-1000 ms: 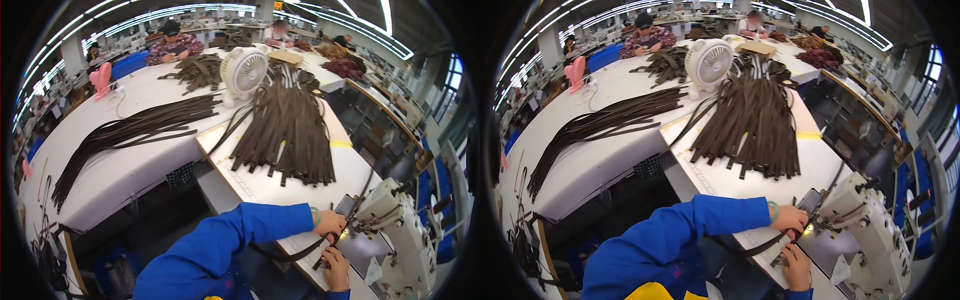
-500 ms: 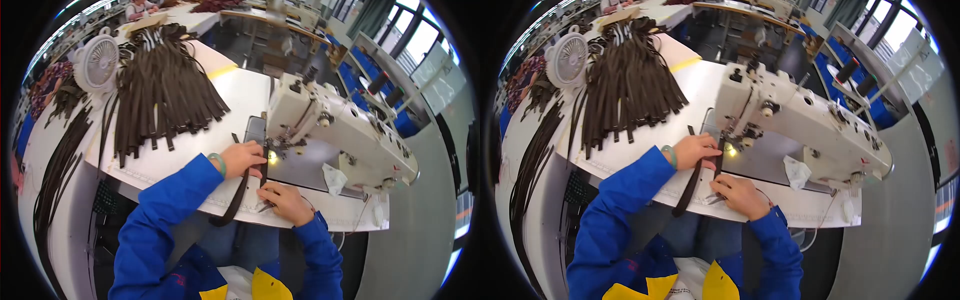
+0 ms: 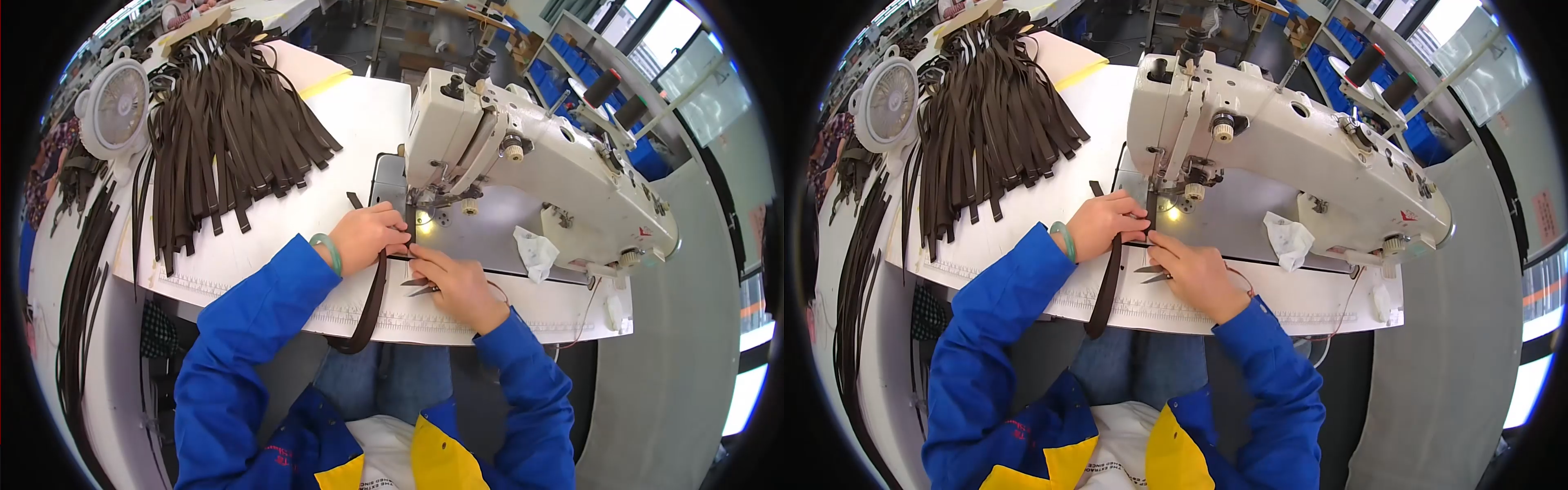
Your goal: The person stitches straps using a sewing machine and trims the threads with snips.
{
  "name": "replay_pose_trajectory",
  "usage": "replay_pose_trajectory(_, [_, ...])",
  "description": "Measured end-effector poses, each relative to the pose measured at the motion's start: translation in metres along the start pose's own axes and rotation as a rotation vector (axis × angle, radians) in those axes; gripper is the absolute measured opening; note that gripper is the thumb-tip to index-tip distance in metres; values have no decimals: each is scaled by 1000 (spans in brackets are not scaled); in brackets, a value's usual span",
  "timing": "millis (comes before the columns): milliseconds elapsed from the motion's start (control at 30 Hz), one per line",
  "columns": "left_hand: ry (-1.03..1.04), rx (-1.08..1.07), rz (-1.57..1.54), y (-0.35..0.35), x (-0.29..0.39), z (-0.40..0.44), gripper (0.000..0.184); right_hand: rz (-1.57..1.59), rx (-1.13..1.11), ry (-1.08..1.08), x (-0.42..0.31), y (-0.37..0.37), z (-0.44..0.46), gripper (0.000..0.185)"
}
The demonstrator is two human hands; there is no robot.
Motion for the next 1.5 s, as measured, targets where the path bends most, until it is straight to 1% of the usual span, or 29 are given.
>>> replay_pose_trajectory(100, [0, -23, -5, 3, 1, -1, 17, -16, -46, -15, 9, 2, 9, 35])
replay_pose_trajectory(200, [-25, -22, 6, 4, -4, 2, 17, 13, -25, -31, 24, 9, 12, 33])
replay_pose_trajectory(300, [-43, 15, 41, 2, -11, 6, 16, 12, 29, -37, 30, 8, 18, 30])
replay_pose_trajectory(367, [-58, 50, 57, 2, -16, 7, 15, -16, 62, -29, 31, 7, 20, 25])
replay_pose_trajectory(400, [-75, 35, 62, 3, -20, 7, 15, -28, 79, -22, 32, 7, 20, 22])
replay_pose_trajectory(467, [-106, 1, 70, 6, -25, 10, 14, -27, 106, -29, 32, 8, 15, 23])
replay_pose_trajectory(567, [-128, 27, 53, 7, -33, 12, 15, -27, 116, -12, 34, 5, 9, 25])
replay_pose_trajectory(667, [-94, 39, 17, 6, -32, 12, 14, -9, 119, 26, 31, 0, 5, 27])
replay_pose_trajectory(767, [-145, 29, -88, 6, -47, 13, 15, 48, 156, 67, 35, -4, 0, 29])
replay_pose_trajectory(867, [-92, 71, -10, -1, -56, 27, 17, 75, 174, 119, 36, -9, -1, 30])
replay_pose_trajectory(900, [-96, 8, -43, 6, -66, 29, 22, 75, 174, 139, 34, -12, -2, 30])
replay_pose_trajectory(1000, [2, -43, -52, 10, -69, 32, 29, 101, 340, 149, 25, -40, -16, 26])
replay_pose_trajectory(1067, [-15, -46, -43, 11, -70, 31, 32, 65, 417, 295, 33, -67, -41, 17])
replay_pose_trajectory(1133, [-49, -73, -50, 13, -72, 30, 34, -78, 687, 408, 68, -108, -88, 11])
replay_pose_trajectory(1167, [-75, -96, -60, 13, -75, 31, 33, -26, 923, 452, 89, -141, -112, 10])
replay_pose_trajectory(1200, [-102, -121, -72, 15, -76, 30, 33, 112, 1227, 587, 128, -174, -145, 16])
replay_pose_trajectory(1233, [-111, -115, -76, 15, -76, 30, 33, 40, 1280, 641, 128, -218, -142, 25])
replay_pose_trajectory(1267, [-119, -108, -77, 14, -75, 30, 33, 23, 1401, 650, 154, -259, -161, 33])
replay_pose_trajectory(1300, [-125, -102, -78, 14, -76, 31, 33, -173, 1448, 589, 169, -301, -172, 36])
replay_pose_trajectory(1367, [-124, -97, -64, 14, -75, 31, 32, -867, 1216, 728, 238, -386, -210, 37])
replay_pose_trajectory(1433, [-111, -84, -47, 13, -74, 32, 32, -436, 923, 945, 334, -414, -248, 38])
replay_pose_trajectory(1467, [-98, -73, -37, 13, -74, 31, 32, -223, 764, 1032, 368, -408, -261, 39])
replay_pose_trajectory(1500, [-87, -62, -31, 14, -73, 31, 31, -200, 791, 1075, 382, -406, -280, 39])
Point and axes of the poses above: each hand's wrist, its own z-axis towards the middle knuckle, its own y-axis out of the palm, x = y × z, the point moved 9 cm from there along z, towards the middle knuckle, and after that the axes turned 1 degree about y, right-handed, at the moved point
